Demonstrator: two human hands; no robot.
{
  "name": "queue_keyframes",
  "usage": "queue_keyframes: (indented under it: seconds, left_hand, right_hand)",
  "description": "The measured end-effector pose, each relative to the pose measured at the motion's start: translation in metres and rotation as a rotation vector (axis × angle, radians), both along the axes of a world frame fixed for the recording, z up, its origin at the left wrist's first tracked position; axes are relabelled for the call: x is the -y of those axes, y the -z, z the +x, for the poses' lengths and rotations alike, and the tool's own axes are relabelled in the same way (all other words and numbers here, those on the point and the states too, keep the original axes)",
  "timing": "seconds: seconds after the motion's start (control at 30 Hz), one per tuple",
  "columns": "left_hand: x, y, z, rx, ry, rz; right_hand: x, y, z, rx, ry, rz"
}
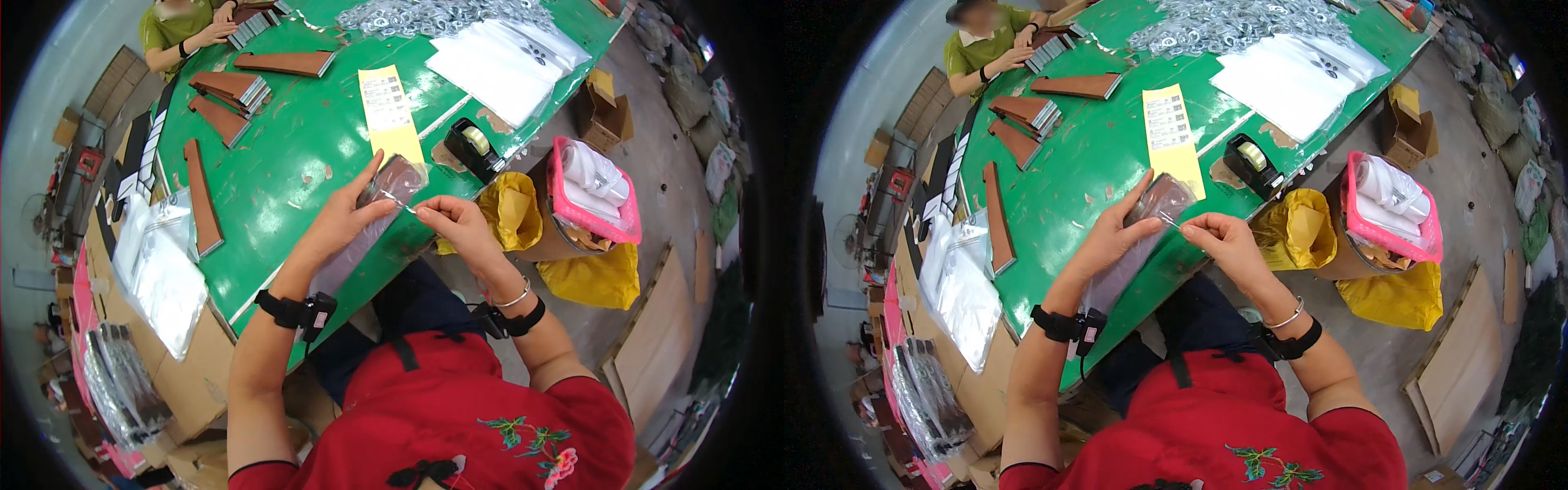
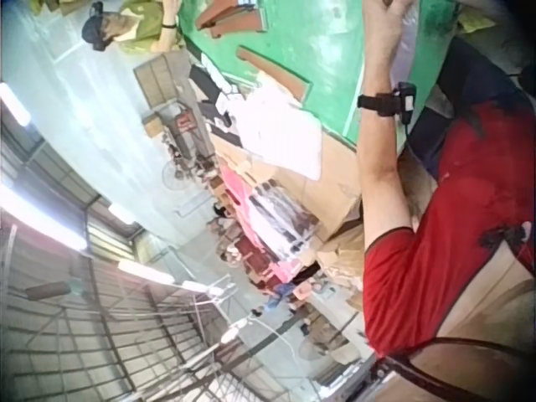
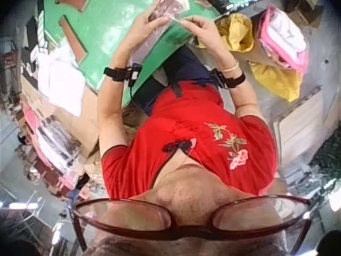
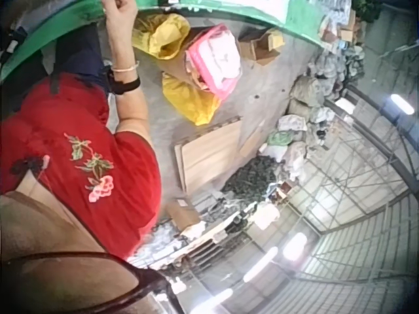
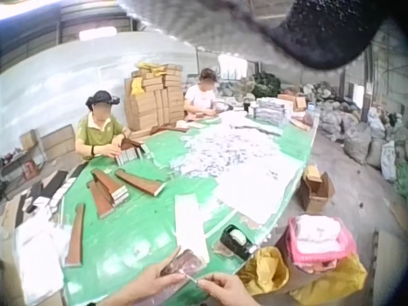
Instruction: The person is putting wooden furniture components and small hardware kits into plastic bags and sealing them with tape.
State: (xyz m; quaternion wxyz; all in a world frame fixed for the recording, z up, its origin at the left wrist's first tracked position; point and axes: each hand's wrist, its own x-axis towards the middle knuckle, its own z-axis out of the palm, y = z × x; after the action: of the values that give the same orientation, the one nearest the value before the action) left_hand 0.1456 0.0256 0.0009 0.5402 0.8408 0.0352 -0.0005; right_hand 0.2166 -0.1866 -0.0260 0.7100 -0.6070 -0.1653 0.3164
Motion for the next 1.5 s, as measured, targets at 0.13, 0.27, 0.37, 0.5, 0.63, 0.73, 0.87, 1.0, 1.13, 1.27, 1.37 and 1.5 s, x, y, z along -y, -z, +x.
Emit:
queue_keyframes:
  seconds: [0.13, 0.27, 0.37, 0.5, 0.63, 0.73, 0.87, 1.0, 1.13, 1.27, 1.37, 1.5]
  left_hand:
    - [-0.003, -0.014, 0.000, -0.008, -0.029, -0.199]
    - [0.003, -0.027, -0.007, -0.092, -0.049, -0.469]
    - [-0.002, -0.028, -0.014, -0.141, -0.069, -0.524]
    - [0.002, -0.029, -0.026, -0.242, -0.097, -0.666]
    - [0.004, -0.028, -0.036, -0.252, -0.146, -0.820]
    - [0.005, -0.023, -0.041, -0.274, -0.060, -1.015]
    - [-0.008, -0.027, -0.046, -0.234, 0.006, -1.085]
    - [0.002, -0.057, -0.041, 0.011, -0.320, -0.341]
    - [-0.026, -0.049, -0.040, 0.094, -0.204, -0.182]
    - [-0.023, -0.044, -0.040, -0.004, -0.190, -0.091]
    - [-0.030, -0.041, -0.033, 0.058, -0.123, 0.190]
    - [-0.048, -0.042, -0.031, -0.060, -0.142, 0.071]
  right_hand:
    - [-0.004, -0.008, -0.003, -0.036, -0.029, 0.015]
    - [-0.002, -0.003, 0.003, -0.035, -0.069, -0.052]
    - [-0.011, -0.009, 0.002, 0.020, -0.096, 0.018]
    - [-0.020, -0.003, 0.003, 0.128, -0.094, 0.086]
    - [-0.034, 0.003, 0.001, 0.126, -0.030, 0.275]
    - [-0.054, 0.005, -0.006, -0.050, -0.084, 0.507]
    - [-0.084, 0.017, -0.002, -0.220, -0.186, 0.571]
    - [-0.076, 0.023, 0.024, -0.004, 0.012, 0.323]
    - [-0.081, -0.040, 0.030, 0.334, 0.025, 0.302]
    - [-0.094, -0.039, 0.036, 0.438, -0.188, 0.101]
    - [-0.103, -0.037, 0.035, 0.149, -0.139, 0.166]
    - [-0.119, -0.021, 0.037, 0.065, -0.084, 0.138]
